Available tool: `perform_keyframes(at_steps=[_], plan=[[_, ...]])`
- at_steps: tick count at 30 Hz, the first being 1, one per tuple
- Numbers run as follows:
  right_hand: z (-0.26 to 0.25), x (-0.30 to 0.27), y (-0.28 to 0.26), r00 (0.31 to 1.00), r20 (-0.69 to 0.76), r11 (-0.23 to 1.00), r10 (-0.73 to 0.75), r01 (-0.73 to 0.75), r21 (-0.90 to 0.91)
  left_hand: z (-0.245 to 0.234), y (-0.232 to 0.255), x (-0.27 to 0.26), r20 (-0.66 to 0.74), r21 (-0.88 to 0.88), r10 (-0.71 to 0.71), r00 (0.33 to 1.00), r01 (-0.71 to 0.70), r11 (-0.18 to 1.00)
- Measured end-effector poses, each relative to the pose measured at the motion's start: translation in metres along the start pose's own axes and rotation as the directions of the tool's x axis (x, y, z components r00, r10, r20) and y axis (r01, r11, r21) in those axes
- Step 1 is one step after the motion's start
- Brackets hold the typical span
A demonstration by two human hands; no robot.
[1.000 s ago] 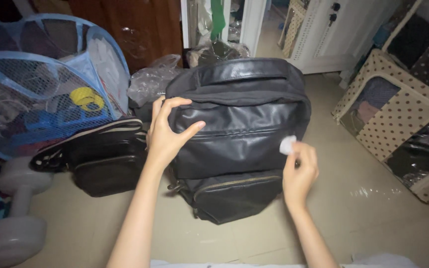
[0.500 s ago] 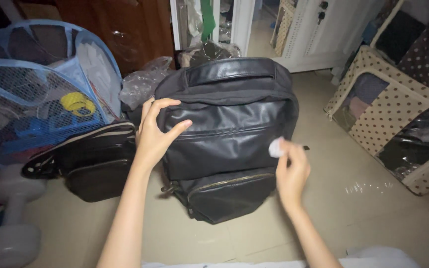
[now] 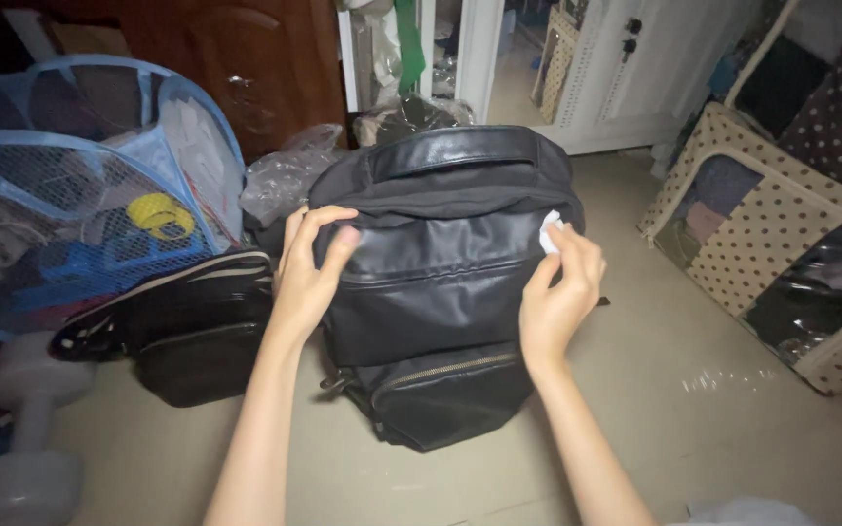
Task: The person wipes the exterior surfaces, straps, and pockets of a backpack and two smaller bags by hand using a cloth.
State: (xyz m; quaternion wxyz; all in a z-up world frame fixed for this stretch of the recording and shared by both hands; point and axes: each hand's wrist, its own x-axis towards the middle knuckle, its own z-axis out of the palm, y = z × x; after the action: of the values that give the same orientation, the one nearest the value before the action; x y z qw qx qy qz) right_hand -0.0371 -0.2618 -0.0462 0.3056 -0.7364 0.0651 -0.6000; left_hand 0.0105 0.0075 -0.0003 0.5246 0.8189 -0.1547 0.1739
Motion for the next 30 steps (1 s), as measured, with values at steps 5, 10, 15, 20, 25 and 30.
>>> perform_keyframes(at_steps=[5, 10, 15, 20, 25, 30], plan=[[0.02, -0.028, -0.054, 0.99, 0.044, 0.99, -0.137, 0.138, -0.013, -0.001, 0.0, -0.001, 0.008, -0.075, -0.012, 1.0, 0.013, 0.997], [0.056, -0.07, -0.11, 0.914, 0.278, 0.923, -0.294, 0.196, 0.332, 0.0, -0.011, -0.001, -0.045, -0.12, 0.107, 0.993, -0.112, 0.986], [0.056, -0.045, -0.078, 0.817, 0.371, 0.894, -0.441, 0.368, 0.255, -0.002, -0.006, -0.002, 0.0, -0.09, 0.06, 0.998, -0.06, 0.994], [0.026, 0.008, -0.012, 0.951, 0.309, 0.923, 0.023, -0.139, 0.359, -0.003, -0.003, -0.003, 0.019, -0.049, 0.003, 1.0, -0.002, 0.999], [-0.015, 0.017, 0.024, 0.945, 0.224, 0.941, -0.24, 0.283, -0.186, 0.0, 0.002, -0.005, 0.017, -0.062, -0.04, 0.999, 0.041, 0.997], [-0.003, -0.04, 0.005, 0.996, 0.027, 0.991, -0.084, 0.086, -0.1, -0.006, 0.002, -0.012, 0.053, -0.028, -0.004, 0.999, 0.006, 1.0]])
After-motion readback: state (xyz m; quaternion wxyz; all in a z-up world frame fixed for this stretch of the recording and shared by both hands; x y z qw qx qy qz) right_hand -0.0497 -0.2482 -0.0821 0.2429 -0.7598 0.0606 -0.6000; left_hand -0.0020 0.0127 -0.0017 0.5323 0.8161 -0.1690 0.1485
